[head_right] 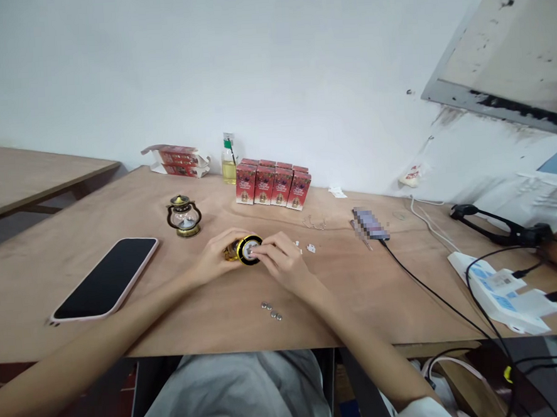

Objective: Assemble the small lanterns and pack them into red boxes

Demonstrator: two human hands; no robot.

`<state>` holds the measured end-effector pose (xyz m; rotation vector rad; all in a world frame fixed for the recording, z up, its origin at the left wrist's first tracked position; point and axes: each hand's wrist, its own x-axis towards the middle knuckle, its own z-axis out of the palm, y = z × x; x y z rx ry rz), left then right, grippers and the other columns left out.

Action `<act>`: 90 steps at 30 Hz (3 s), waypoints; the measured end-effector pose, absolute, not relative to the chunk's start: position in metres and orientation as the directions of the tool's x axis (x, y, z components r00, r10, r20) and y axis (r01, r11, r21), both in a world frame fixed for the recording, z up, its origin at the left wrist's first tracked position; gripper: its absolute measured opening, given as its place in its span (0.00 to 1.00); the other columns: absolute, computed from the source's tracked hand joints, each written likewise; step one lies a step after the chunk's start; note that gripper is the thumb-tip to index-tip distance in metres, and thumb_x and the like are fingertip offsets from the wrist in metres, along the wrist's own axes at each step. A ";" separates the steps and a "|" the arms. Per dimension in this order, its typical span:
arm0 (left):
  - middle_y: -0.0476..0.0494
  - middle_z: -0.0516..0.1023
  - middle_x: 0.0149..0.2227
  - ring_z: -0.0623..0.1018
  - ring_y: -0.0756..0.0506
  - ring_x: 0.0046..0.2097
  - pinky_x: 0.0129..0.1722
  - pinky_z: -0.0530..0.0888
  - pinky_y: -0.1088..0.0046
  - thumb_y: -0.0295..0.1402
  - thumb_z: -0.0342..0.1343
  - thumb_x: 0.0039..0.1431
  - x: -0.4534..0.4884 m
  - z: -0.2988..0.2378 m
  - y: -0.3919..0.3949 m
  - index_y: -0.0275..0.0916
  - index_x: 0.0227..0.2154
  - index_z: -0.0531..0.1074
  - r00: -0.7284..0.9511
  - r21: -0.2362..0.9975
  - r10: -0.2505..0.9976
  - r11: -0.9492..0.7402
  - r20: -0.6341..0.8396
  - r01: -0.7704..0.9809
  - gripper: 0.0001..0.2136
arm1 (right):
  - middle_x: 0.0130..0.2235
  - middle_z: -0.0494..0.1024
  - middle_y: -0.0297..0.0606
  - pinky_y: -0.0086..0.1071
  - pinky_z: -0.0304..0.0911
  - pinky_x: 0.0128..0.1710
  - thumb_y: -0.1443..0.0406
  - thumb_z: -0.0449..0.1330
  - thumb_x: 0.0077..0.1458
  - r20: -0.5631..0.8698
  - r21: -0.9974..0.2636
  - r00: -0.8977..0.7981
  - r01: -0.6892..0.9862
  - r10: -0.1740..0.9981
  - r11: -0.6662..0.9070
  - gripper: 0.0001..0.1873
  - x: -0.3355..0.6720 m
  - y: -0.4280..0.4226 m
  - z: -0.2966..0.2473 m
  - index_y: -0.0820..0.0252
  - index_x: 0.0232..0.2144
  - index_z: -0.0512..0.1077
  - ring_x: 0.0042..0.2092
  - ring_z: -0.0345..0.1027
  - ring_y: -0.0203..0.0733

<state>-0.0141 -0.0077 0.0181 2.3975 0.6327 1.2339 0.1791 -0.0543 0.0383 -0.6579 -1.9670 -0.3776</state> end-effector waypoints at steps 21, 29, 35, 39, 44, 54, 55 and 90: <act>0.38 0.75 0.44 0.75 0.42 0.46 0.46 0.70 0.67 0.38 0.61 0.52 -0.015 0.019 -0.006 0.36 0.43 0.69 0.492 0.518 0.564 -0.820 0.663 0.243 0.17 | 0.45 0.72 0.44 0.37 0.69 0.45 0.64 0.57 0.58 0.572 -0.359 -0.368 0.691 0.733 0.627 0.16 0.219 -0.164 0.001 0.56 0.49 0.70 0.47 0.68 0.42; 0.38 0.75 0.45 0.75 0.42 0.47 0.48 0.70 0.66 0.39 0.60 0.52 -0.016 0.018 -0.005 0.37 0.44 0.69 0.493 0.522 0.580 -0.810 0.648 0.266 0.17 | 0.48 0.72 0.48 0.44 0.69 0.42 0.59 0.61 0.55 0.574 -0.088 -0.489 0.761 0.657 0.643 0.25 0.229 -0.172 -0.027 0.56 0.55 0.66 0.46 0.67 0.48; 0.38 0.75 0.45 0.74 0.42 0.47 0.48 0.70 0.66 0.40 0.60 0.53 -0.015 0.018 -0.006 0.36 0.43 0.69 0.503 0.525 0.578 -0.810 0.642 0.261 0.17 | 0.38 0.76 0.43 0.35 0.69 0.35 0.72 0.59 0.55 0.701 -0.137 -0.436 0.694 0.564 0.707 0.13 0.234 -0.187 -0.040 0.58 0.44 0.72 0.39 0.70 0.41; 0.38 0.75 0.44 0.75 0.42 0.46 0.47 0.70 0.67 0.39 0.60 0.53 -0.014 0.018 -0.006 0.36 0.43 0.69 0.512 0.513 0.568 -0.817 0.644 0.261 0.17 | 0.35 0.77 0.40 0.35 0.70 0.33 0.74 0.57 0.56 0.734 -0.178 -0.416 0.645 0.536 0.743 0.10 0.233 -0.184 -0.032 0.56 0.37 0.74 0.36 0.72 0.40; 0.38 0.75 0.44 0.75 0.42 0.46 0.47 0.70 0.66 0.40 0.59 0.54 -0.013 0.015 -0.006 0.37 0.43 0.69 0.541 0.509 0.552 -0.825 0.635 0.245 0.17 | 0.39 0.76 0.41 0.38 0.69 0.37 0.72 0.60 0.54 0.772 -0.064 -0.452 0.645 0.447 0.762 0.10 0.223 -0.142 0.017 0.55 0.38 0.74 0.40 0.72 0.42; 0.39 0.75 0.44 0.75 0.43 0.45 0.46 0.71 0.68 0.40 0.59 0.55 -0.013 0.015 -0.008 0.37 0.44 0.69 0.547 0.509 0.536 -0.833 0.643 0.218 0.17 | 0.41 0.74 0.41 0.37 0.68 0.40 0.69 0.59 0.56 0.860 -0.059 -0.366 0.621 0.356 0.781 0.07 0.186 -0.057 0.035 0.54 0.33 0.76 0.42 0.69 0.40; 0.39 0.74 0.44 0.75 0.43 0.45 0.45 0.71 0.68 0.40 0.59 0.55 -0.013 0.015 -0.008 0.37 0.44 0.69 0.549 0.507 0.533 -0.834 0.643 0.216 0.17 | 0.41 0.74 0.41 0.37 0.68 0.40 0.69 0.58 0.56 0.858 -0.059 -0.370 0.618 0.357 0.784 0.07 0.186 -0.055 0.033 0.54 0.33 0.76 0.42 0.69 0.40; 0.38 0.75 0.45 0.74 0.42 0.47 0.47 0.71 0.66 0.36 0.58 0.55 -0.015 0.012 -0.007 0.38 0.44 0.68 0.478 0.438 0.549 -0.835 0.685 0.332 0.15 | 0.51 0.69 0.44 0.36 0.65 0.48 0.56 0.53 0.59 0.516 -0.813 -0.027 0.301 0.856 0.499 0.18 0.169 -0.038 0.009 0.56 0.50 0.62 0.49 0.67 0.40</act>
